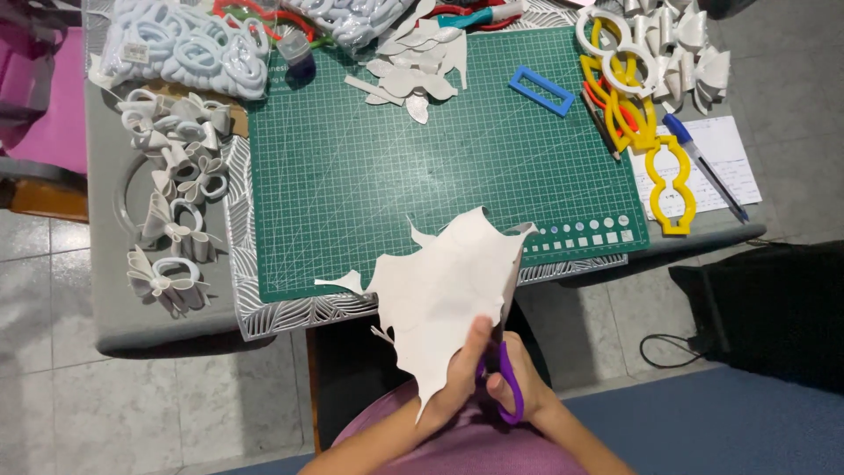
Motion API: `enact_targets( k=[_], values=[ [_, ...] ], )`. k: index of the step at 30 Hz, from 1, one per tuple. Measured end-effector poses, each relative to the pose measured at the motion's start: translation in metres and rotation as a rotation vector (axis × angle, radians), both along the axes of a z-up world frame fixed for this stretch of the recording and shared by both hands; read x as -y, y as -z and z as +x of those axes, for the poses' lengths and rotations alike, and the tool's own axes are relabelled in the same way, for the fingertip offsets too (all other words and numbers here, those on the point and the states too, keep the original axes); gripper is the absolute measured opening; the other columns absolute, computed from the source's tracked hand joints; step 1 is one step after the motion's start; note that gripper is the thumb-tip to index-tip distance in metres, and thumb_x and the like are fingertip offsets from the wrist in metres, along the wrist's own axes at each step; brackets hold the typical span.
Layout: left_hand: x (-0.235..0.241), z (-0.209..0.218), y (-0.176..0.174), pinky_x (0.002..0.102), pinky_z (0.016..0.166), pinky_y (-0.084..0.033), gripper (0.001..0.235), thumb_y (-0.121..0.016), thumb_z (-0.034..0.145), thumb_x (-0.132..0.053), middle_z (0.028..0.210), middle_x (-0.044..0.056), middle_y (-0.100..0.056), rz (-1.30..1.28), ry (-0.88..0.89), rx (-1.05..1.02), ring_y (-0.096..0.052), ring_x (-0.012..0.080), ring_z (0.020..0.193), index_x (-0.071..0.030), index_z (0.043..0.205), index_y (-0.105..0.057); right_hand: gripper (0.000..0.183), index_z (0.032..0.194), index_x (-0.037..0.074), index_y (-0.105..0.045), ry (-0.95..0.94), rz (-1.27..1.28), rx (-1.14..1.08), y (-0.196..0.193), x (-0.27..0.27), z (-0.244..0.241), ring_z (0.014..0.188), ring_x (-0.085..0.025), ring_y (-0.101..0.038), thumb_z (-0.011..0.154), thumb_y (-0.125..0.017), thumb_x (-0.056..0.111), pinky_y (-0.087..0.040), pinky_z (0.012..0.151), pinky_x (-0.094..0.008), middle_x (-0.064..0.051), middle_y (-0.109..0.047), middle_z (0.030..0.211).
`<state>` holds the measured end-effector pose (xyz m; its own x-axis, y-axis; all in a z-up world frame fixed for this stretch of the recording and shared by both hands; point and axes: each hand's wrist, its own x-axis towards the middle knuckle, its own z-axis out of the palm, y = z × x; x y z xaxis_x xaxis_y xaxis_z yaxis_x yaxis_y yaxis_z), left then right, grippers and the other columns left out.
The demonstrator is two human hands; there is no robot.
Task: Cutting out intricate shapes from white material using scissors and applying small blue strips.
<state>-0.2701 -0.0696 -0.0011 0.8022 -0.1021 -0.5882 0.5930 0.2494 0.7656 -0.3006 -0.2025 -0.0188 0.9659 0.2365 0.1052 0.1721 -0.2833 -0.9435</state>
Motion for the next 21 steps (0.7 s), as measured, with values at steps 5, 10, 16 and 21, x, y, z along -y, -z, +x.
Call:
enact_targets(
  k=[5,10,16,21],
  values=[
    [-0.112,-0.017,0.219,0.035,0.090,-0.055,0.101,-0.090,0.052,-0.054,0.119,0.014,-0.066,0.729,0.847,-0.044,-0.070,0.0269,0.108,0.000,0.125,-0.048,0.078,0.085,0.005,-0.046,-0.225,0.663,-0.290,-0.011,0.008,0.009,0.051,-0.017,-0.052,0.087,-0.071,0.079,-0.049,0.048,-0.026,-0.005,-0.038,0.074],
    [-0.107,0.079,-0.025,0.048,0.111,-0.046,0.066,-0.053,0.101,-0.040,0.147,0.021,-0.053,-0.400,0.211,0.606,-0.057,0.0342,0.133,0.002,0.151,-0.040,0.080,0.079,0.009,-0.043,-0.252,0.625,-0.297,-0.021,0.007,0.019,0.050,-0.013,-0.057,0.086,-0.068,0.084,-0.041,0.050,-0.021,-0.005,-0.043,0.075],
    [-0.129,0.133,-0.022,0.039,0.104,-0.049,0.108,-0.054,0.072,-0.077,0.136,0.017,-0.066,-0.518,0.720,0.268,-0.063,0.0264,0.124,0.006,0.141,-0.056,0.082,0.080,0.010,-0.043,-0.255,0.535,-0.299,-0.028,0.007,0.025,0.049,-0.012,-0.058,0.084,-0.063,0.089,-0.039,0.050,-0.020,-0.006,-0.046,0.078],
    [-0.107,0.144,-0.072,0.029,0.098,-0.049,0.047,-0.071,0.087,-0.042,0.116,0.001,-0.076,0.035,0.930,0.561,-0.066,0.0107,0.108,-0.005,0.117,-0.074,0.079,0.083,0.010,-0.043,-0.274,0.525,-0.310,-0.026,0.013,0.025,0.049,-0.011,-0.056,0.085,-0.063,0.086,-0.040,0.048,-0.021,-0.004,-0.045,0.077]
  ],
)
